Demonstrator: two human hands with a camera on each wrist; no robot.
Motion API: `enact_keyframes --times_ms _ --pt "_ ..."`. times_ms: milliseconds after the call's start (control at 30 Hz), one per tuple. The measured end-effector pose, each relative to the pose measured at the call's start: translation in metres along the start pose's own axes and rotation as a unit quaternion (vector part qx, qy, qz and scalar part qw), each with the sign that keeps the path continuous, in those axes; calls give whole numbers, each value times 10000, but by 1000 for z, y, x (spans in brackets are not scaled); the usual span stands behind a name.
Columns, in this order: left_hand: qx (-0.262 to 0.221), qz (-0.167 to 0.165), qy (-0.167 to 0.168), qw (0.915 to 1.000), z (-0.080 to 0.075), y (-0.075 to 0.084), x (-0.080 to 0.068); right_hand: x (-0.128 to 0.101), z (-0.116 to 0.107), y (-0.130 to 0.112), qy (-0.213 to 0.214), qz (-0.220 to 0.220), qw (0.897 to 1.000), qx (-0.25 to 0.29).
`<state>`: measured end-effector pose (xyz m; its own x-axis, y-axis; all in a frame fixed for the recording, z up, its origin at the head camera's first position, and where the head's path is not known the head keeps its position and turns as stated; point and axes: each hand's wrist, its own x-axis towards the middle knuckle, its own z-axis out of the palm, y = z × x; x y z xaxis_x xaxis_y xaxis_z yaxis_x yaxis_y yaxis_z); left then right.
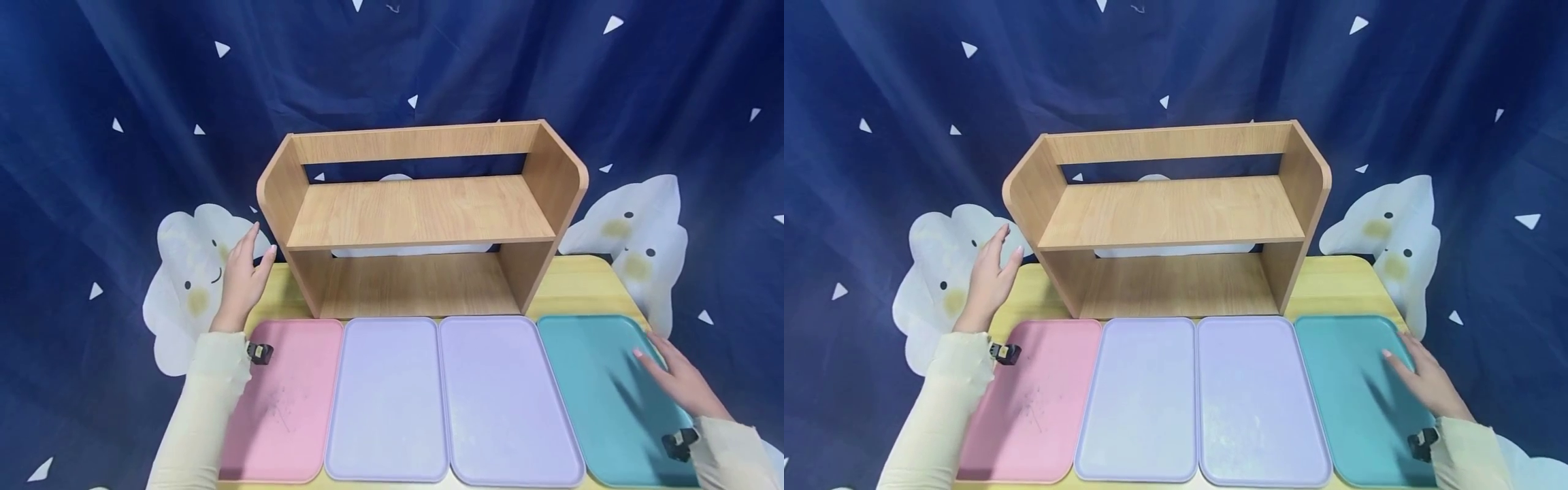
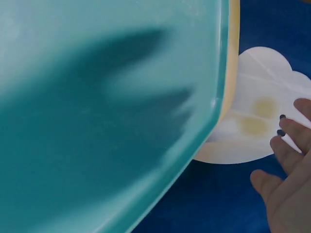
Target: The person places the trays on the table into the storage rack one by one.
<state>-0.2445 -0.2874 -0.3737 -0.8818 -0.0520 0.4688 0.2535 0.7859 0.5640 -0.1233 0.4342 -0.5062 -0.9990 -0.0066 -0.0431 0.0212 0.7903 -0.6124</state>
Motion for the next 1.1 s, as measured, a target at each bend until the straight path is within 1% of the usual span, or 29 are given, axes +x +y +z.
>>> enact_keyframes --times_ms 167,233,300,433,533,633,700,767,900,967,1100 --pt "-367 -106 -74 9992 1 11 5 -6 0 8 -81 248 9996 49" --pt "-660 -258 -112 9974 1 15 9 -7 -2 11 -80 358 9993 35" --pt "-989 -498 -145 9937 2 17 12 -8 -3 12 -109 510 9986 21" --pt "-1573 -918 -186 9831 2 21 18 -9 -3 15 -120 938 9955 -22" --pt "-1949 -1075 -243 9746 4 22 20 -11 -3 19 -156 1216 9924 -87" --pt "-2520 -1172 -293 9601 7 21 23 -15 -3 24 -241 1403 9897 -130" --pt "-2799 -1227 -322 9516 9 22 25 -17 -3 26 -278 1488 9884 -153" --pt "-2944 -1252 -336 9468 11 22 27 -18 -3 27 -337 1551 9872 -126" --pt "-3030 -1287 -324 9437 13 25 30 -19 -3 29 -484 1641 9852 -48" --pt "-3118 -1309 -254 9408 13 27 31 -18 -2 29 -505 1723 9837 -4" --pt "-3127 -1401 -73 9394 15 34 32 -19 1 33 -487 1923 9800 120"
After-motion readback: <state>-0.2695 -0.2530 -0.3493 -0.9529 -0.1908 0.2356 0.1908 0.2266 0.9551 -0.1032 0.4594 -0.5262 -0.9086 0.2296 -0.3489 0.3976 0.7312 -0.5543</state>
